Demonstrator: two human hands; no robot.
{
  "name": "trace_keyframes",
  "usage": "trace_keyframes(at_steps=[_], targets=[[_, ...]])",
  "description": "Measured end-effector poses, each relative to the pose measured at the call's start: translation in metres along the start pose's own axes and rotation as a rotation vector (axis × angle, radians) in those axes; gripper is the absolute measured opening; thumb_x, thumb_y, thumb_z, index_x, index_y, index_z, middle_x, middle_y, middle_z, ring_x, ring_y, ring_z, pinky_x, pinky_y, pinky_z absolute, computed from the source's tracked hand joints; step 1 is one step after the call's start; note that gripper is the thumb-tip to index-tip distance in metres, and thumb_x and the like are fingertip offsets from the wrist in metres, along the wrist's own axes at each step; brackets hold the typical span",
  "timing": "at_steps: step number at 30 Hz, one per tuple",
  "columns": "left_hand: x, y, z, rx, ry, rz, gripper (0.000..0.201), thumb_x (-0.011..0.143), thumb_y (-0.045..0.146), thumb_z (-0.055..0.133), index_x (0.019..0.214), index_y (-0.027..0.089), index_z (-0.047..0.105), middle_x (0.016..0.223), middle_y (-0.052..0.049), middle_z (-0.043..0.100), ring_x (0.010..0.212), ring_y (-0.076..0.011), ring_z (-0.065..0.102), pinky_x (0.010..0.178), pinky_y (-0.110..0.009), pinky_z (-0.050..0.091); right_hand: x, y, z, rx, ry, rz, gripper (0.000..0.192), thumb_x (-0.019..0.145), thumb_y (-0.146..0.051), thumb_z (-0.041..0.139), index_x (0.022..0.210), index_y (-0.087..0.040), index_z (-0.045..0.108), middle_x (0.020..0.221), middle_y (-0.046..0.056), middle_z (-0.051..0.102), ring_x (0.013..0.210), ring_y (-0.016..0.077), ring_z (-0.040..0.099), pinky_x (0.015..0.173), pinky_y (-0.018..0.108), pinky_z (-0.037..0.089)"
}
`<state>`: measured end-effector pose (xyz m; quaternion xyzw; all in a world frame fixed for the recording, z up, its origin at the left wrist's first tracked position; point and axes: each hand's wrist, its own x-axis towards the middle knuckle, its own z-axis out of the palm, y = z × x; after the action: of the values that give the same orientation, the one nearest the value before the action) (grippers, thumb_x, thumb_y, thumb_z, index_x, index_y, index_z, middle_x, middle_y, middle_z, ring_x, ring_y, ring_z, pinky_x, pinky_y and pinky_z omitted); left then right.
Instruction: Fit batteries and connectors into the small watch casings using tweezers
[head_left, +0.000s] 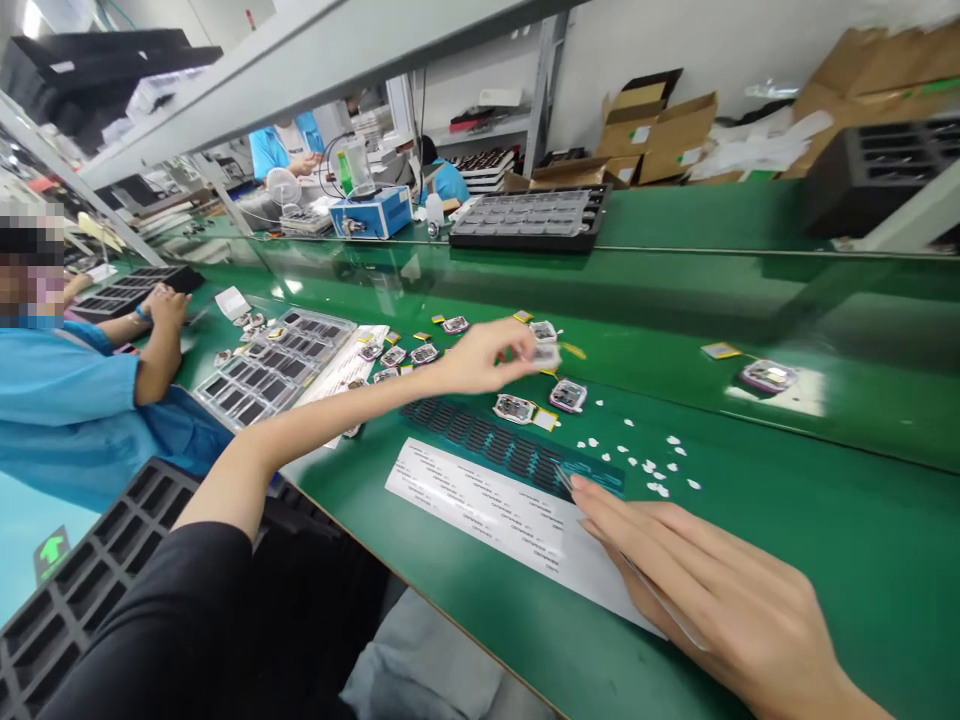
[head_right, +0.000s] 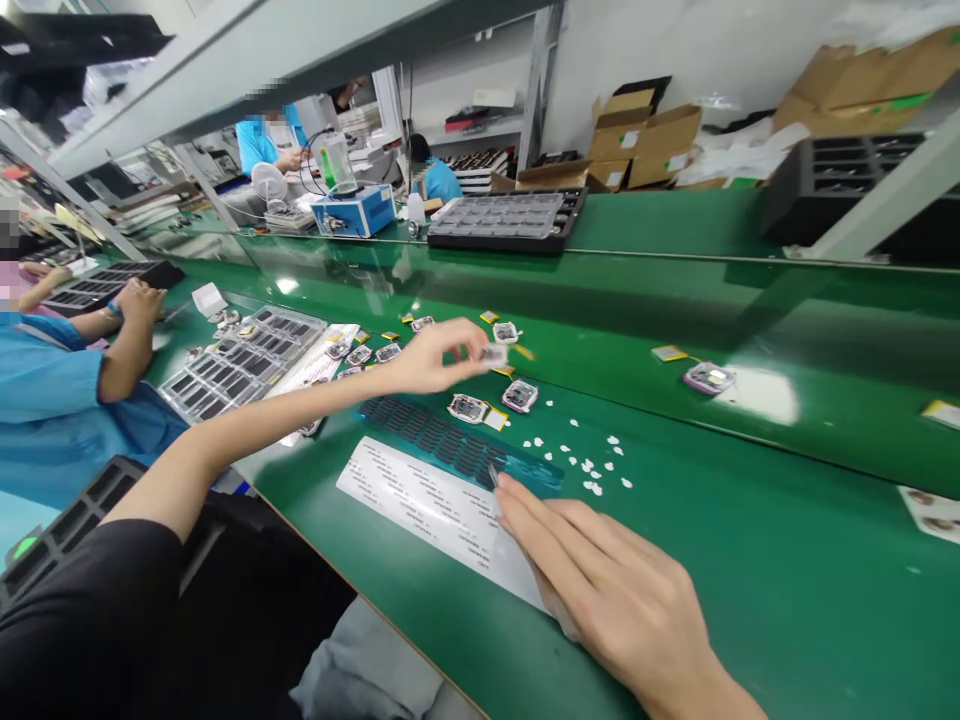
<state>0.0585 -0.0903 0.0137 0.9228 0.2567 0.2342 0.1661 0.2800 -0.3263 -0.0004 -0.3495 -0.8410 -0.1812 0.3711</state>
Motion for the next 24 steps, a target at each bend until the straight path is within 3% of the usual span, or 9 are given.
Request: trace_keyframes(at_steps=[4,7,10,13,15,17,21,24], targets=[[-0.003,0.053,0.035,-0.101,-0.216,0.333,0.017,0.102,0.029,0.059,0.090,0.019,0.066,0.113,-0.009,0.074,0.108,-0.0196,0.067,0.099,-0.033,0.053,0.005,-0.003,-0.002,0.003,-0.004,-0.008,0.074,0.093,-0.001,0.069,0.160,-0.019,0.043,0.120,0.002,0.080,0.092,0.0153,0.077,0.084,0.030,0.061],[0.005,0.062,0.042,-0.097,-0.278,0.389,0.019,0.102,0.033,0.061,0.090,0.020,0.066,0.109,-0.010,0.075,0.105,-0.0223,0.066,0.096,-0.036,0.053,0.006,-0.003,-0.003,-0.006,-0.006,-0.018,0.074,0.093,0.000,0.067,0.160,-0.018,0.043,0.121,0.003,0.080,0.095,0.0163,0.077,0.084,0.030,0.060],[0.025,0.048,0.034,-0.046,-0.187,0.174,0.021,0.101,0.040,0.063,0.096,0.020,0.067,0.108,-0.007,0.075,0.110,-0.0228,0.067,0.103,-0.038,0.052,0.005,-0.004,-0.004,-0.006,-0.002,-0.017,0.074,0.092,0.000,0.068,0.160,-0.018,0.044,0.123,0.003,0.080,0.096,0.0167,0.077,0.085,0.031,0.060],[0.052,0.016,0.024,0.028,-0.066,-0.053,0.026,0.107,0.026,0.044,0.119,0.018,0.067,0.132,-0.011,0.071,0.128,-0.0237,0.062,0.116,-0.044,0.045,0.004,-0.005,-0.005,-0.005,-0.005,-0.016,0.073,0.092,-0.001,0.068,0.159,-0.018,0.045,0.125,0.003,0.079,0.096,0.0166,0.077,0.085,0.031,0.061],[0.065,-0.009,0.021,0.082,-0.031,-0.191,0.028,0.105,0.021,0.048,0.127,0.016,0.065,0.147,-0.016,0.062,0.142,-0.0310,0.053,0.120,-0.055,0.041,0.004,-0.005,-0.005,-0.002,-0.008,-0.016,0.072,0.093,-0.001,0.066,0.160,-0.019,0.045,0.126,0.003,0.079,0.096,0.0161,0.077,0.083,0.031,0.062],[0.072,-0.030,0.023,0.104,-0.041,-0.293,0.025,0.102,0.023,0.059,0.124,0.013,0.068,0.144,-0.017,0.063,0.141,-0.0337,0.054,0.118,-0.060,0.044,0.004,-0.006,-0.005,-0.002,-0.005,-0.016,0.072,0.094,-0.001,0.064,0.160,-0.019,0.044,0.125,0.003,0.079,0.096,0.0158,0.077,0.082,0.030,0.062],[0.072,-0.048,0.028,0.061,-0.060,-0.356,0.033,0.100,0.039,0.069,0.125,0.016,0.068,0.131,-0.010,0.069,0.120,-0.0251,0.067,0.105,-0.050,0.058,0.007,-0.004,-0.004,-0.023,-0.008,-0.007,0.070,0.094,-0.002,0.065,0.159,-0.019,0.046,0.125,0.003,0.079,0.097,0.0161,0.077,0.085,0.031,0.062],[0.066,-0.040,0.022,-0.030,-0.036,-0.342,0.019,0.096,0.027,0.072,0.107,0.013,0.068,0.113,-0.009,0.072,0.109,-0.0227,0.069,0.101,-0.045,0.058,0.012,-0.004,-0.005,-0.040,-0.025,0.017,0.067,0.092,-0.004,0.068,0.155,-0.020,0.051,0.123,0.002,0.080,0.098,0.0174,0.077,0.087,0.032,0.062]])
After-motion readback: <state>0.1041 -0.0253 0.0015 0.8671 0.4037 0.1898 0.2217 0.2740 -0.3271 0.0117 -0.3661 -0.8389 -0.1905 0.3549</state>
